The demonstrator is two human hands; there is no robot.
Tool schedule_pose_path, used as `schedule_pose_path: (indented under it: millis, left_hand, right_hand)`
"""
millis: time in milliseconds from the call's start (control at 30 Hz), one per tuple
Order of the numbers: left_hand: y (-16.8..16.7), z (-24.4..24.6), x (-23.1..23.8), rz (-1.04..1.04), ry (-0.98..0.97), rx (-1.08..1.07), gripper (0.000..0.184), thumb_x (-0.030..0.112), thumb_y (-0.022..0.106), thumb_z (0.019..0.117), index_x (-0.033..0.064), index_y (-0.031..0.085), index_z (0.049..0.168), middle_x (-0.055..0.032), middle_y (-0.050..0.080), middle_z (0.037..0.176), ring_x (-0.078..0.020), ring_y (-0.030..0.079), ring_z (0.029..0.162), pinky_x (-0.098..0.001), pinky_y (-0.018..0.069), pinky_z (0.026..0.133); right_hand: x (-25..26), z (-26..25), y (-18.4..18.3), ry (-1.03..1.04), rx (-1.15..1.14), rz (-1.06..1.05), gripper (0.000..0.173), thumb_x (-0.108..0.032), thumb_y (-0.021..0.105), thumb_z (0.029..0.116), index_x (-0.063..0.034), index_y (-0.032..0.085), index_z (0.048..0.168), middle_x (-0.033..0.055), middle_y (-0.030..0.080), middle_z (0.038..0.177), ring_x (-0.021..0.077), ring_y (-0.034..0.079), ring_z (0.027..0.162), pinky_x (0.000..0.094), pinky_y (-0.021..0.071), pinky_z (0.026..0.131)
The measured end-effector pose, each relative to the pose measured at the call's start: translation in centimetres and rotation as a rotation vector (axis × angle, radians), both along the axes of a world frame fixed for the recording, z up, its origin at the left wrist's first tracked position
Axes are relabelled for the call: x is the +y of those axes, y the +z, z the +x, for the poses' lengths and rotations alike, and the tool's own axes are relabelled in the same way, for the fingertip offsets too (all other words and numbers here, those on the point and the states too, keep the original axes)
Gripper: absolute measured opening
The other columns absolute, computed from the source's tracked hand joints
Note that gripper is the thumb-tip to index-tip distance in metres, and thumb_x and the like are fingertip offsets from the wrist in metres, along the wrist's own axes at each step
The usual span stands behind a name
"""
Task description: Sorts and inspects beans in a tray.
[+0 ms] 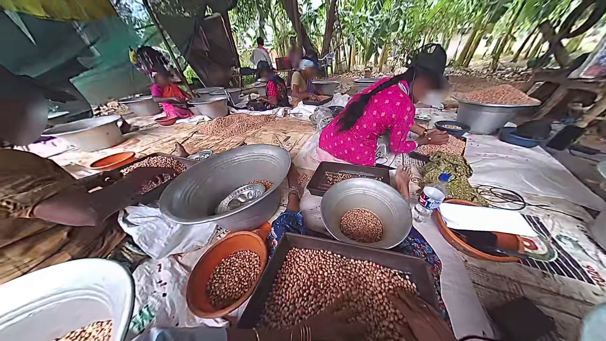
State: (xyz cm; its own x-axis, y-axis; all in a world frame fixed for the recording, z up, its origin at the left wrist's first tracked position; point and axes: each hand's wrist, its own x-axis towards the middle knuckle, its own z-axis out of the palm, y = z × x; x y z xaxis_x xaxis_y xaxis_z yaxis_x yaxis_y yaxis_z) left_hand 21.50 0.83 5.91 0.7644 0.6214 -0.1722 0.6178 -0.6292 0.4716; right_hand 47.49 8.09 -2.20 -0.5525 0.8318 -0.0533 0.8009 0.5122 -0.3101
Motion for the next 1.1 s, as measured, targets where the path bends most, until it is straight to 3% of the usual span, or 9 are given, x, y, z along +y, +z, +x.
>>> schedule_pose_path:
  millis: [67, 167, 300, 467, 633, 733, 867, 1000, 1100]
  left_hand:
    - [-6.5, -5.1, 0.0, 0.2, 0.003, -0.055, 0.047, 0.015, 0.076, 0.0863, 0.005, 0.069, 0.131, -0.0149, 0.066, 0.138, -0.0416, 0.054, 0.136, -0.0635, 0.036, 0.114]
    - [-10.0, -10.9, 2.4, 0.418, -0.145, 0.022, 0.071, 0.031, 0.084, 0.0768, 0.0153, 0.062, 0.142, -0.0106, 0.056, 0.151, -0.0363, 0.045, 0.146, -0.0648, 0.0292, 0.118]
    - [-8.7, -9.1, 7.8, 0.25, -0.068, 0.234, 0.06, 0.033, 0.07, 0.094, 0.0251, 0.054, 0.151, -0.0121, 0.04, 0.164, -0.0395, 0.028, 0.154, -0.0705, 0.0139, 0.12]
    - [-10.4, 1.0, 12.4, 0.224, 0.118, 0.055, 0.046, 0.034, 0.066, 0.0966, 0.0261, 0.063, 0.142, -0.0114, 0.045, 0.16, -0.0414, 0.033, 0.151, -0.0749, 0.0264, 0.112]
    - [-9.5, 7.6, 9.4, -0.011, 0.004, 0.012, 0.042, 0.037, 0.061, 0.1007, 0.0141, 0.068, 0.135, -0.0171, 0.053, 0.151, -0.0466, 0.034, 0.148, -0.0773, 0.0246, 0.112]
    - [-2.1, 7.6, 4.9, -0.195, -0.048, 0.254, 0.039, 0.019, 0.061, 0.1019, 0.0056, 0.064, 0.138, -0.0174, 0.053, 0.151, -0.0448, 0.033, 0.15, -0.069, 0.0228, 0.117]
    - [-5.9, -1.1, 1.2, 0.039, -0.046, 0.0, 0.03, 0.028, 0.071, 0.0946, 0.0082, 0.076, 0.117, -0.0168, 0.069, 0.132, -0.044, 0.054, 0.135, -0.0693, 0.0349, 0.112]
    - [-10.2, -9.6, 3.1, 0.412, -0.061, 0.045, 0.045, 0.035, 0.074, 0.0866, 0.0251, 0.069, 0.13, -0.0123, 0.057, 0.148, -0.0399, 0.047, 0.143, -0.0704, 0.0338, 0.112]
    - [-10.9, -10.6, 7.4, 0.588, -0.028, 0.097, 0.059, 0.037, 0.08, 0.0781, 0.0241, 0.066, 0.134, -0.0174, 0.054, 0.15, -0.0424, 0.047, 0.142, -0.0703, 0.0355, 0.11]
  right_hand:
    - [0.5, -0.5, -0.2, -0.023, -0.045, -0.041, 0.054, -0.024, 0.062, 0.0992, -0.0131, 0.054, 0.151, 0.0202, 0.049, 0.156, 0.0422, 0.047, 0.144, 0.0622, 0.0341, 0.117]
    - [1.4, -1.4, 0.4, -0.06, -0.057, -0.165, 0.053, -0.026, 0.059, 0.1028, -0.0197, 0.05, 0.155, 0.017, 0.04, 0.163, 0.036, 0.039, 0.15, 0.0559, 0.0328, 0.121]
    - [2.5, -1.1, 0.3, -0.106, 0.213, -0.2, 0.048, -0.015, 0.059, 0.1018, -0.0129, 0.054, 0.15, 0.0161, 0.046, 0.158, 0.0326, 0.047, 0.145, 0.0501, 0.0401, 0.118]
    - [2.0, -0.8, 0.2, -0.369, 0.556, 0.032, 0.043, 0.003, 0.053, 0.088, -0.008, 0.071, 0.126, 0.0187, 0.067, 0.101, 0.0317, 0.065, 0.09, 0.0473, 0.0544, 0.082]
    - [1.5, -0.6, 0.0, -0.438, 0.608, 0.05, 0.043, 0.003, 0.059, 0.0847, -0.0056, 0.071, 0.125, 0.0127, 0.071, 0.098, 0.0257, 0.068, 0.089, 0.0447, 0.0556, 0.084]
    - [1.3, -0.9, 0.5, -0.413, 0.525, -0.011, 0.047, 0.002, 0.061, 0.0843, -0.0085, 0.069, 0.129, 0.0119, 0.072, 0.098, 0.028, 0.068, 0.086, 0.0494, 0.0556, 0.08]
    - [1.5, -1.5, 0.7, -0.39, 0.441, -0.066, 0.047, -0.001, 0.06, 0.0863, -0.0123, 0.069, 0.131, 0.0121, 0.073, 0.098, 0.0314, 0.07, 0.085, 0.0549, 0.0556, 0.077]
    - [1.8, -1.5, 0.4, -0.381, 0.505, -0.039, 0.043, -0.002, 0.059, 0.0877, -0.0138, 0.071, 0.127, 0.0082, 0.073, 0.091, 0.0254, 0.068, 0.076, 0.0489, 0.0561, 0.072]
    - [1.9, -1.5, 0.4, -0.36, 0.529, -0.029, 0.04, -0.002, 0.057, 0.0911, -0.0128, 0.071, 0.126, 0.0085, 0.073, 0.094, 0.0238, 0.068, 0.078, 0.0464, 0.0565, 0.074]
